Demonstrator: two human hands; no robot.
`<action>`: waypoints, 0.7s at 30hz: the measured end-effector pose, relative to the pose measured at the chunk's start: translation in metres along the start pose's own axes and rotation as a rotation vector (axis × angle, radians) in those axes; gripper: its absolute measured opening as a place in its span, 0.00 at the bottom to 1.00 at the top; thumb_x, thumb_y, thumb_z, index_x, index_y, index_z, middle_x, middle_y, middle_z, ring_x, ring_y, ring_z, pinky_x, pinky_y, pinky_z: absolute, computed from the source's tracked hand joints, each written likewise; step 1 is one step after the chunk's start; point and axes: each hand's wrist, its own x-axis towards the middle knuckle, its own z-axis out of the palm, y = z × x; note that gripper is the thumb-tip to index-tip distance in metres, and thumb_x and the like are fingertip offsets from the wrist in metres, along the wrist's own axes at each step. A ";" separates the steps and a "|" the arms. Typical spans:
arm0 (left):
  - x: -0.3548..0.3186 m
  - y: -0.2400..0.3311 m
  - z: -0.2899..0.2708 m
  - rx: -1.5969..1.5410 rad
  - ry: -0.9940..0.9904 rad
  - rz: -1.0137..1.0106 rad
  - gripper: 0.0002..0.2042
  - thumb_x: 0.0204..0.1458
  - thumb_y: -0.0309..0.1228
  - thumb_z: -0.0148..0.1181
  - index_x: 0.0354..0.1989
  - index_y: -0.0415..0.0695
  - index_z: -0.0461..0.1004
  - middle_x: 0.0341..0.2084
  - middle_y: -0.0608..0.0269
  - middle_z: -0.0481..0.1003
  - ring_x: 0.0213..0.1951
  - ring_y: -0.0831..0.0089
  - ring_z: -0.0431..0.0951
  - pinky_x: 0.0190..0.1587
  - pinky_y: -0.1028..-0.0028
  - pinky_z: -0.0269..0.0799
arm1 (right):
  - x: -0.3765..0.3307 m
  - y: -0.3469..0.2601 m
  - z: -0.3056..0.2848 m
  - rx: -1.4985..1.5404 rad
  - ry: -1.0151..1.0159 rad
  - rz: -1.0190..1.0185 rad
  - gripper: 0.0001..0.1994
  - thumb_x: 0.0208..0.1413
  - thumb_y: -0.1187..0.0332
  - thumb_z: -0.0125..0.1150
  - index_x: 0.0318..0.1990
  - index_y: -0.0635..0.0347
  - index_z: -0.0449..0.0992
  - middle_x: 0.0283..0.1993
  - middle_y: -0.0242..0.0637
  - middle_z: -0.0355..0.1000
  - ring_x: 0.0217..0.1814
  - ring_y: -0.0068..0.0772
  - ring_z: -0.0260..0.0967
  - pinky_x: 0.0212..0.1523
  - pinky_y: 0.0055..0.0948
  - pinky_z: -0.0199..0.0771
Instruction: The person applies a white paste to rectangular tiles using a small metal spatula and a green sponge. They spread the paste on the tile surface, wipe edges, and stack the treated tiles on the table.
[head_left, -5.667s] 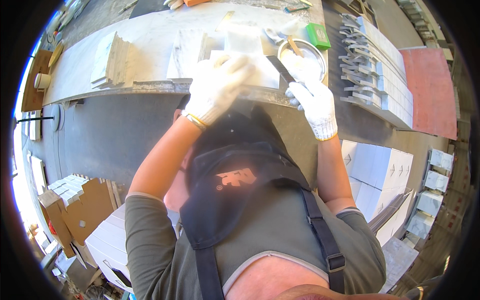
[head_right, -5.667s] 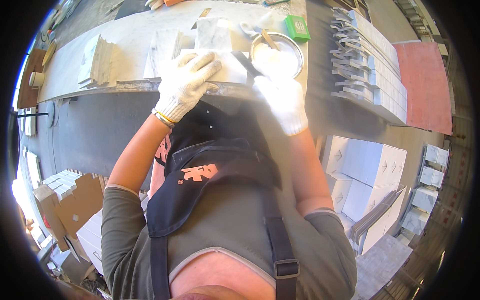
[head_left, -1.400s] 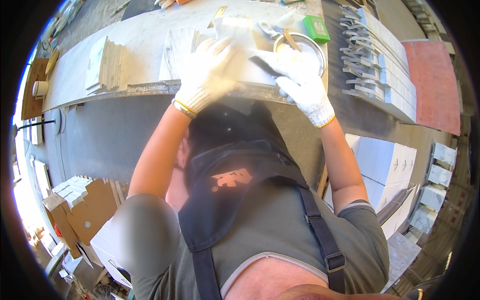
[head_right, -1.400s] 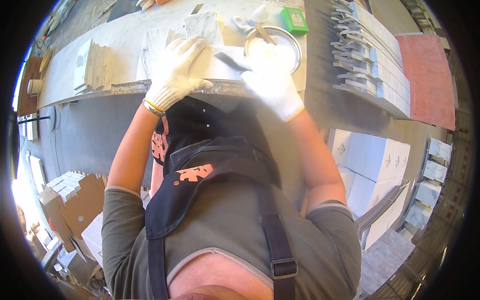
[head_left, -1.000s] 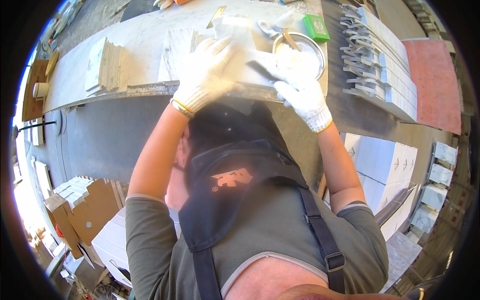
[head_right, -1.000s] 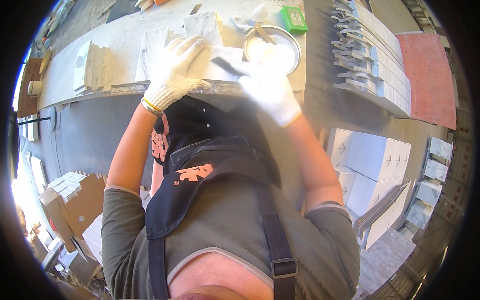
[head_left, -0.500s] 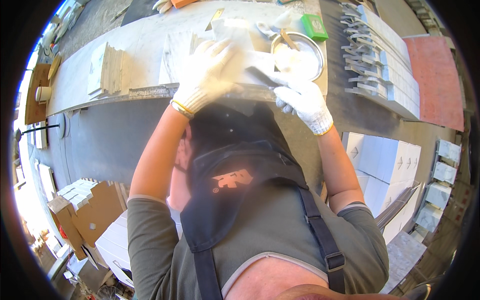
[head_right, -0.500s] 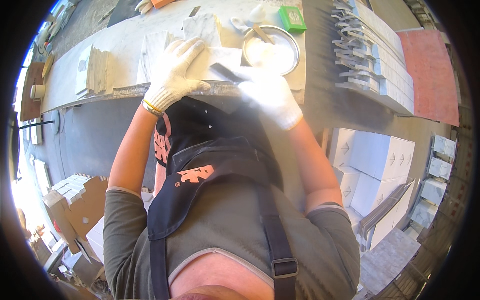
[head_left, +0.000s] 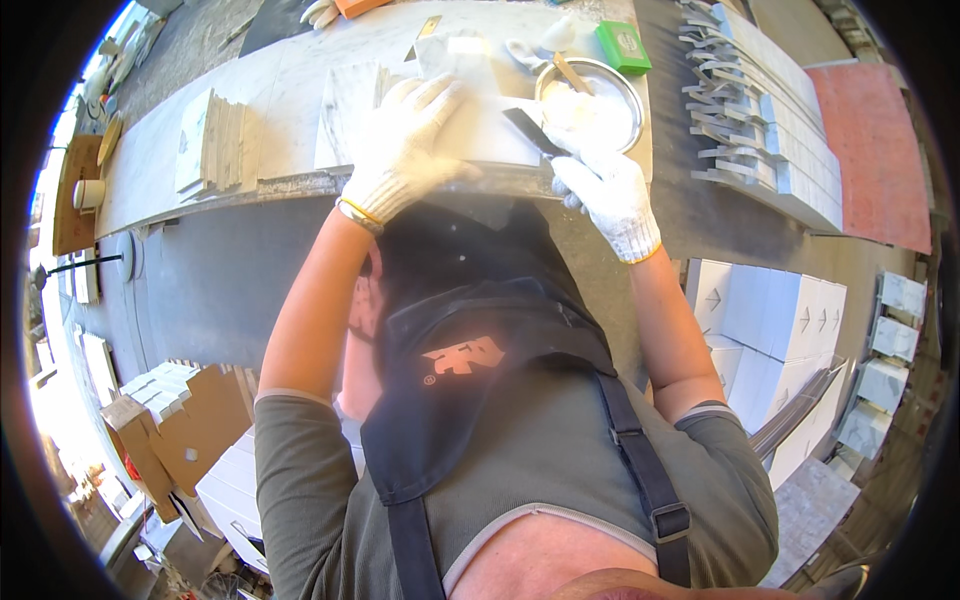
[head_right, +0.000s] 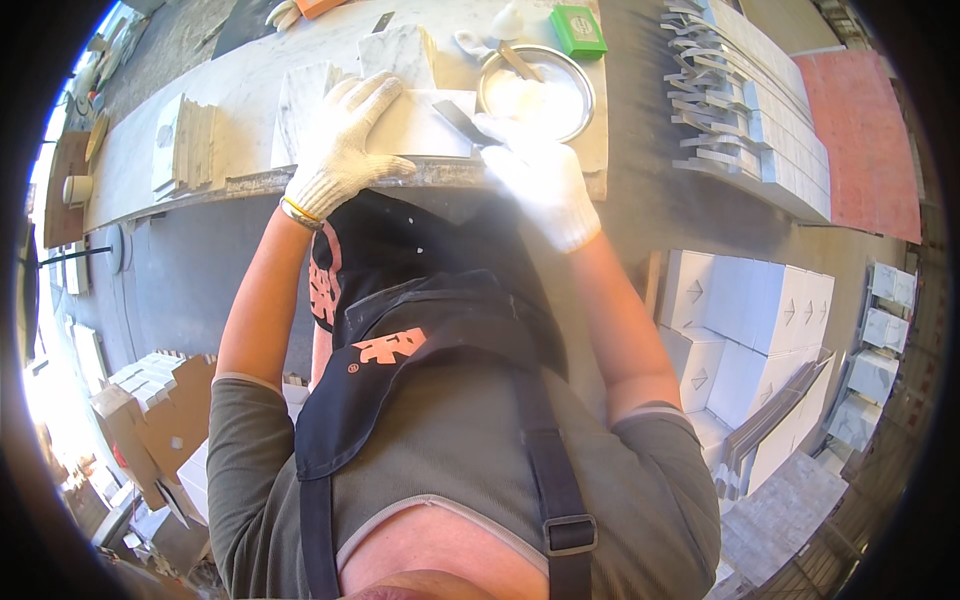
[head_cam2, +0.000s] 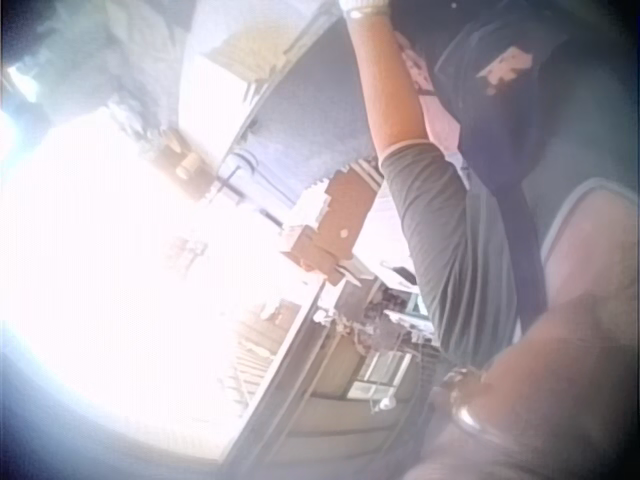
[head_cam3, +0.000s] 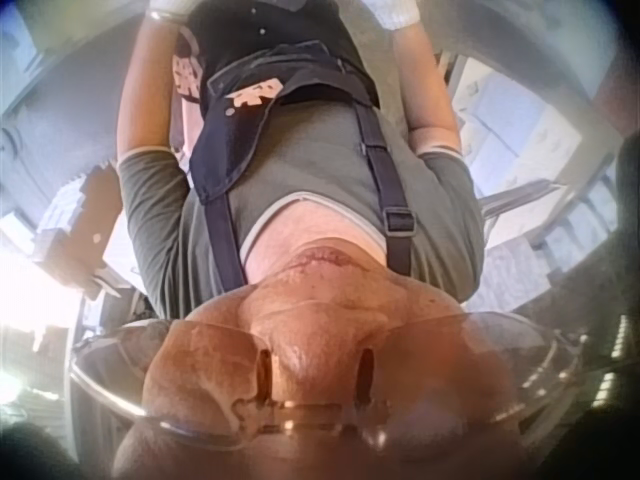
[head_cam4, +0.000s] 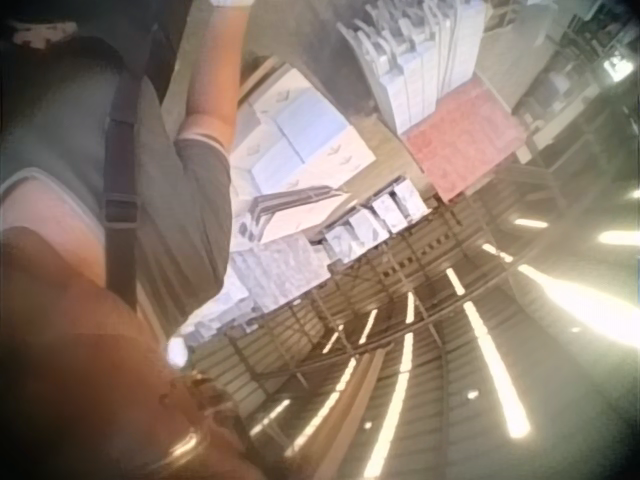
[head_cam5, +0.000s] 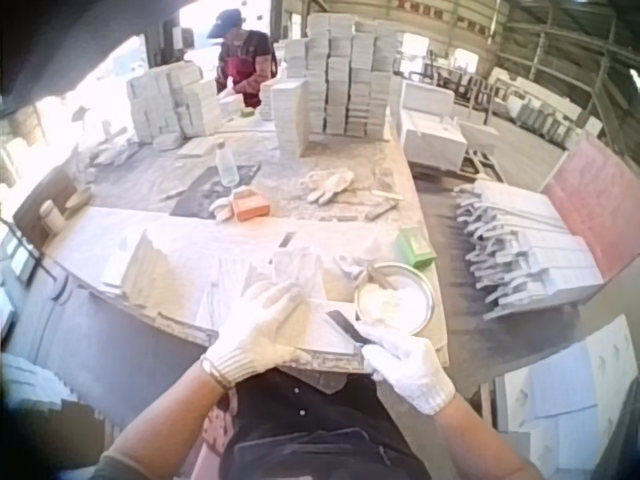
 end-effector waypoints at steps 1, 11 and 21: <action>0.000 -0.001 0.000 0.005 0.003 0.010 0.47 0.30 0.46 0.83 0.66 0.46 0.73 0.65 0.54 0.73 0.67 0.48 0.68 0.71 0.53 0.62 | 0.001 0.000 0.001 -0.023 0.052 -0.031 0.19 0.65 0.71 0.63 0.62 0.65 0.79 0.49 0.38 0.82 0.42 0.22 0.76 0.47 0.25 0.78; 0.000 -0.002 0.001 -0.002 -0.007 0.011 0.47 0.30 0.46 0.82 0.66 0.46 0.73 0.65 0.53 0.73 0.67 0.47 0.68 0.72 0.53 0.61 | -0.004 -0.001 0.008 0.297 0.017 0.104 0.18 0.67 0.69 0.62 0.62 0.66 0.75 0.39 0.34 0.82 0.33 0.18 0.76 0.33 0.18 0.75; 0.002 -0.002 0.002 -0.004 0.019 0.041 0.46 0.28 0.43 0.82 0.64 0.44 0.74 0.63 0.52 0.74 0.65 0.47 0.70 0.73 0.51 0.58 | 0.012 0.025 0.035 -0.415 0.451 -0.542 0.08 0.58 0.78 0.70 0.45 0.63 0.81 0.40 0.40 0.84 0.39 0.32 0.83 0.41 0.28 0.81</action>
